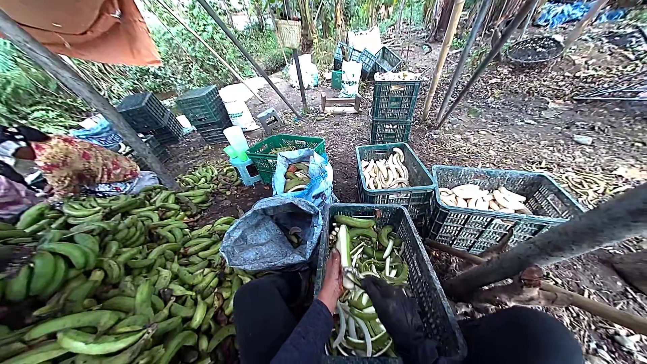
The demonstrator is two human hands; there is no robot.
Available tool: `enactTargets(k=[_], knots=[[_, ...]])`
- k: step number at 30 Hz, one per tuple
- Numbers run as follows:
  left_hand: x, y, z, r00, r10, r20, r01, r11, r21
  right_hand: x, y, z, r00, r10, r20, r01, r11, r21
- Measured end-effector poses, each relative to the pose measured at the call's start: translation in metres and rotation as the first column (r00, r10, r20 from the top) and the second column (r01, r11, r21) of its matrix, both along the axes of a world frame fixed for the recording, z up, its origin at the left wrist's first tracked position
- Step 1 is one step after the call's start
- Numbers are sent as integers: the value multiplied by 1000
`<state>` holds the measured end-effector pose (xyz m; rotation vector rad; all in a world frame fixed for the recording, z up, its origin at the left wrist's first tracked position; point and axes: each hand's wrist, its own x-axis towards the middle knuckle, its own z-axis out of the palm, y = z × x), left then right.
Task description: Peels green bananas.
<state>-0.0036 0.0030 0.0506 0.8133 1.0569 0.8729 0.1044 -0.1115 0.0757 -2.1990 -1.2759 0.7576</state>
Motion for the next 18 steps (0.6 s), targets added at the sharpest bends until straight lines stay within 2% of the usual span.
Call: enactTargets(k=[2, 4, 7, 9, 11, 13, 15, 18], knots=[[1, 0, 4, 998, -54, -17, 55, 998, 39, -9, -6, -17, 999, -48, -19, 50, 993, 103], [8, -10, 16, 994, -105, -22, 104, 992, -67, 4, 13, -24, 995, -95, 27, 88, 978, 190], [7, -21, 16, 963, -260, -69, 237, 941, -241, 46, 60, -15, 974, -154, 166, 115, 969, 220], [2, -22, 10, 949, -304, -87, 279, 935, -220, 65, 81, 0, 975, -151, 163, 110, 965, 237], [4, -19, 7, 986, -155, -65, 144, 978, -151, 63, 81, 14, 990, -81, 113, 56, 976, 212], [8, -13, 4, 993, 26, -113, -20, 998, 55, 40, 61, 16, 994, -24, 103, 15, 996, 85], [11, 0, -2, 982, 136, -130, -95, 955, 280, 13, 32, 13, 996, -37, 76, 37, 999, 6], [21, 12, -6, 936, 315, -156, -215, 863, 456, -12, 2, -2, 991, -128, 41, 124, 989, 81]])
